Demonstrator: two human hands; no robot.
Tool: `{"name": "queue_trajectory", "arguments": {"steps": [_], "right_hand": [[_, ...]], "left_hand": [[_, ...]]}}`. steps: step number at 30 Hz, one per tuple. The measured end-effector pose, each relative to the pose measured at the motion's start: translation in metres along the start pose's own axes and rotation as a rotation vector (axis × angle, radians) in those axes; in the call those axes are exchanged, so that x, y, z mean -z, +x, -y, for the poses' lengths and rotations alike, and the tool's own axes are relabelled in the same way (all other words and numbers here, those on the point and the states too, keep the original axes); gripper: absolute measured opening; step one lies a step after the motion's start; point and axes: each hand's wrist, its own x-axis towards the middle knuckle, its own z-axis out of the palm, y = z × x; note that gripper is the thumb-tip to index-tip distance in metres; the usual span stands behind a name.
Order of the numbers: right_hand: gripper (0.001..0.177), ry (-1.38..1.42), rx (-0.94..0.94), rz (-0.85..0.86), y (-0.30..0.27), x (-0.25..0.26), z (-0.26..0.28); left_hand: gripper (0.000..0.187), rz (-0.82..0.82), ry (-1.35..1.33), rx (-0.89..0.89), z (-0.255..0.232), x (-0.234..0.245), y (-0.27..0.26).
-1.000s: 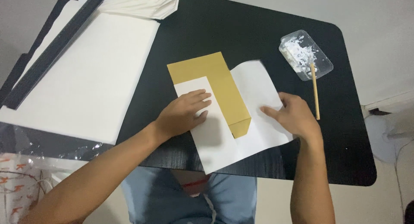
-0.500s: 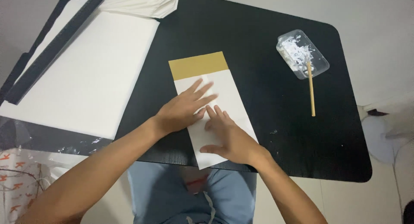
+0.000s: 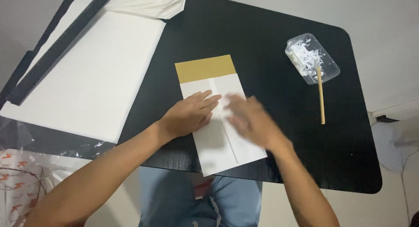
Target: Folding and gluing paper to create a handmade paper bag.
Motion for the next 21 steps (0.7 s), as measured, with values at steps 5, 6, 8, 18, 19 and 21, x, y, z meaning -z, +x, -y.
{"name": "queue_trajectory", "arguments": {"steps": [5, 6, 8, 18, 19, 21], "right_hand": [[0.057, -0.261, -0.254, -0.119, 0.032, 0.009, -0.063], [0.067, -0.261, -0.294, -0.107, 0.036, 0.013, -0.066], [0.077, -0.263, -0.333, -0.099, 0.037, 0.017, -0.067], [0.078, -0.175, -0.365, -0.028, 0.009, 0.003, -0.045], [0.066, -0.240, -0.348, 0.004, 0.010, 0.001, -0.038], [0.065, -0.300, -0.339, 0.033, 0.011, -0.004, -0.034]], "left_hand": [[0.043, -0.064, 0.034, 0.023, -0.003, -0.012, -0.004], [0.043, -0.074, 0.035, 0.027, -0.001, -0.013, -0.004], [0.042, -0.087, 0.039, 0.030, 0.002, -0.012, -0.003], [0.051, -0.038, -0.013, 0.029, -0.001, -0.009, -0.003], [0.052, -0.008, -0.002, 0.041, -0.001, -0.008, -0.003], [0.052, -0.003, 0.035, 0.026, 0.000, -0.010, -0.002]]}}
